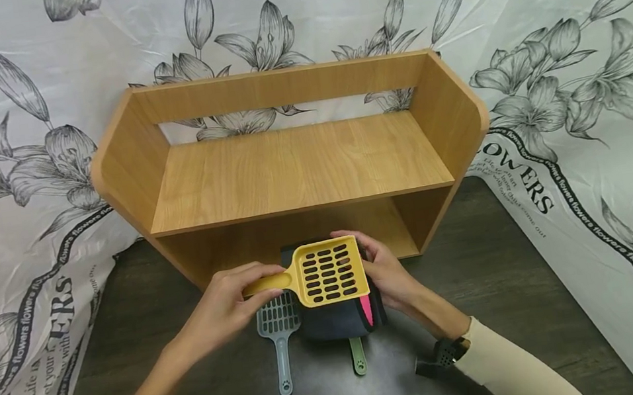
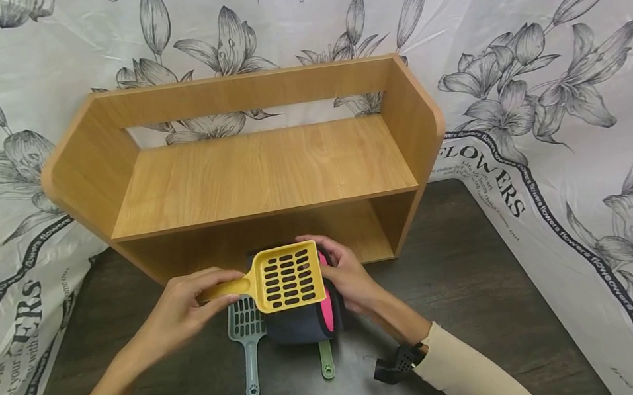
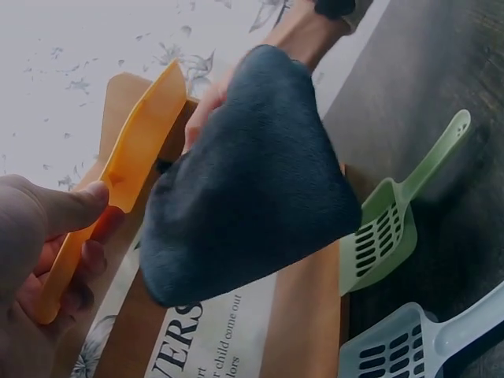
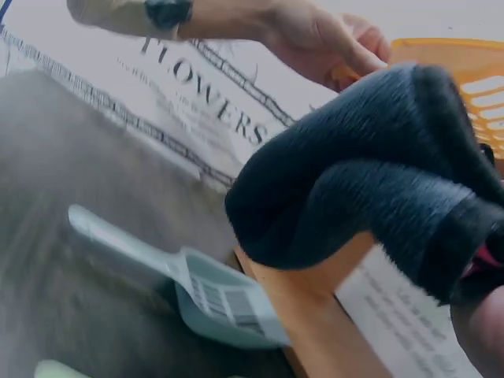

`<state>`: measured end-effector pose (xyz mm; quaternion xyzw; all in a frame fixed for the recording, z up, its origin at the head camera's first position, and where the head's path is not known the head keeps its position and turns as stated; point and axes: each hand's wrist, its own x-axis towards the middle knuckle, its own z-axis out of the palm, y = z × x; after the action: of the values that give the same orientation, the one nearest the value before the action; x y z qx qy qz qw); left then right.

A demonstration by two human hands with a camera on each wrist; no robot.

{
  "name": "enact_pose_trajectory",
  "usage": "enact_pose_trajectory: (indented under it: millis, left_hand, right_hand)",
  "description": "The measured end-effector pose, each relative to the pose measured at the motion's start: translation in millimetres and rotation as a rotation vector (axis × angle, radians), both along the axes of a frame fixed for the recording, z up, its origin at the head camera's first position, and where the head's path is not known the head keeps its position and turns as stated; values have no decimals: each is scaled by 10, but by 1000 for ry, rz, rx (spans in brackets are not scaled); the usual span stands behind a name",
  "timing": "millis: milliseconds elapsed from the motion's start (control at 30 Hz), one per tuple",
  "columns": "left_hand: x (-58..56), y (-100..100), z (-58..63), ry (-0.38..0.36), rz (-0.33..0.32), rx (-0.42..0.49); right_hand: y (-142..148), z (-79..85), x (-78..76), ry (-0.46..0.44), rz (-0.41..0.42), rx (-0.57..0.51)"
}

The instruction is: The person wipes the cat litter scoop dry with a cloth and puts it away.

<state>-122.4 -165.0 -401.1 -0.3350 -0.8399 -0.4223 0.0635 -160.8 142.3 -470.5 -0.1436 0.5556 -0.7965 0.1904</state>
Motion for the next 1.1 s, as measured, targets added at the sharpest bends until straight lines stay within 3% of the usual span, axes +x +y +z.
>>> enact_pose_trajectory:
  millis: [167, 267, 600, 833, 1100]
  left_hand:
    - [2, 23, 4, -9, 8, -12]
    - [5, 18, 11, -10, 14, -27]
    - [-6, -2, -5, -31, 7, -27]
    - [-11, -9, -23, -38, 1, -27]
    - [4, -52, -49, -24, 54, -25]
  right_hand:
    - [-114, -40, 31, -162, 28, -131]
    - [-131, -60, 45, -211, 41, -181]
    - [17, -54, 74, -213, 13, -237]
    - [135, -46, 95, -205, 6, -209]
    - [321, -55, 61, -230, -56, -279]
